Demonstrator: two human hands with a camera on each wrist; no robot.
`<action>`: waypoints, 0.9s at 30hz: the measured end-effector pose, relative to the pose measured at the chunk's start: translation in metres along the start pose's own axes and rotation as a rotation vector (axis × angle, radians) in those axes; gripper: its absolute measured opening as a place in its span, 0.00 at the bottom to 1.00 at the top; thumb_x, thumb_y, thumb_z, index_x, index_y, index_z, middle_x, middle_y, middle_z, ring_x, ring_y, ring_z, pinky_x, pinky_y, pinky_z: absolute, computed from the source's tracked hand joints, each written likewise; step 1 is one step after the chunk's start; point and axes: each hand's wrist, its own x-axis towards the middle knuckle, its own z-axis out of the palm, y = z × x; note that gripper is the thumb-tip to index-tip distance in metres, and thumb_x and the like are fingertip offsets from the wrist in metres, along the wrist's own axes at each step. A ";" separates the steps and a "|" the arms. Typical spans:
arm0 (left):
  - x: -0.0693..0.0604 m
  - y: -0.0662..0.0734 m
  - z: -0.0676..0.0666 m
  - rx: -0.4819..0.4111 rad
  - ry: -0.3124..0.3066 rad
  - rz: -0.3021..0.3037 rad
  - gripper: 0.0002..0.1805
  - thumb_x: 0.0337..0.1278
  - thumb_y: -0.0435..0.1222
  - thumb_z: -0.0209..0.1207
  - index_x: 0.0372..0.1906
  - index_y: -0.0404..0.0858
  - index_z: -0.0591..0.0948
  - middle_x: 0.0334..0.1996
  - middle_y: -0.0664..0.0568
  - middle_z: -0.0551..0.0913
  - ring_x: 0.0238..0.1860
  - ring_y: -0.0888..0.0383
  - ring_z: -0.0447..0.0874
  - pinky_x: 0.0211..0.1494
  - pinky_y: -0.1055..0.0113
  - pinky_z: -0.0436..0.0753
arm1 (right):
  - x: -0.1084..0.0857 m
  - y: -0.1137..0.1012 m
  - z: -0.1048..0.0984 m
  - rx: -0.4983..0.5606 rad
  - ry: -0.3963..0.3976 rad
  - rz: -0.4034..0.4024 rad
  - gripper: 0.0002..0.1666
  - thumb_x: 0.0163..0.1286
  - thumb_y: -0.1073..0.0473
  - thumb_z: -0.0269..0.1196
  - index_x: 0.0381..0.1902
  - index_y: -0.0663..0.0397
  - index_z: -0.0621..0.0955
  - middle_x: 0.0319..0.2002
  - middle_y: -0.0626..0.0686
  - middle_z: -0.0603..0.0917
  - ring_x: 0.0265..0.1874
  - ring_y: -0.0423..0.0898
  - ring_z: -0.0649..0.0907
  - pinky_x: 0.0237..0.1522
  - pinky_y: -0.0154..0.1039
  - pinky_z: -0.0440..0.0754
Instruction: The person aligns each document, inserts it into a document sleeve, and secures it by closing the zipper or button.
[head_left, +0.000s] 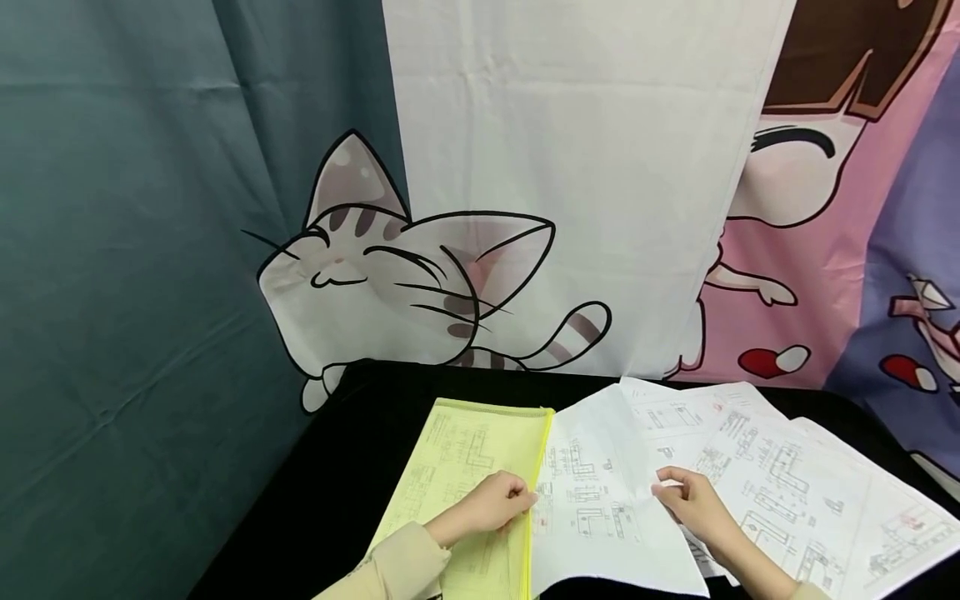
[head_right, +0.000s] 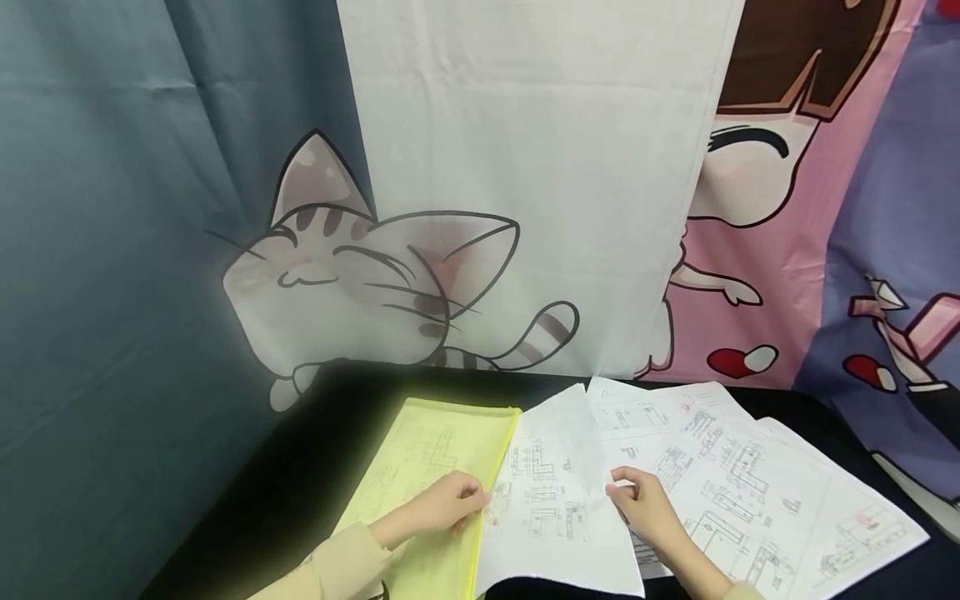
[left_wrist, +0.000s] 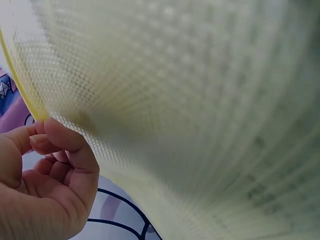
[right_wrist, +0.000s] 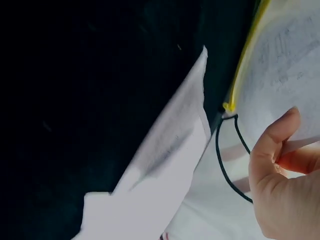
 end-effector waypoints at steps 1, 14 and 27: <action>0.000 -0.001 0.000 0.003 0.001 -0.001 0.19 0.66 0.36 0.52 0.19 0.31 0.74 0.05 0.60 0.62 0.06 0.66 0.60 0.11 0.80 0.62 | 0.001 -0.001 -0.001 -0.012 0.007 -0.003 0.15 0.66 0.69 0.53 0.47 0.77 0.73 0.14 0.46 0.74 0.12 0.35 0.72 0.17 0.29 0.75; -0.001 0.001 -0.002 0.020 0.013 -0.019 0.18 0.66 0.37 0.52 0.22 0.30 0.75 0.05 0.60 0.62 0.06 0.68 0.59 0.11 0.80 0.59 | 0.000 0.005 -0.008 -0.007 0.088 0.049 0.16 0.67 0.69 0.52 0.49 0.80 0.71 0.22 0.55 0.84 0.16 0.40 0.80 0.18 0.32 0.80; 0.006 0.009 0.004 0.037 0.062 0.007 0.19 0.66 0.34 0.52 0.18 0.32 0.71 0.07 0.61 0.61 0.07 0.67 0.57 0.11 0.80 0.56 | 0.005 0.002 0.016 0.065 -0.039 0.010 0.19 0.69 0.66 0.53 0.50 0.82 0.69 0.26 0.60 0.86 0.21 0.44 0.84 0.25 0.35 0.84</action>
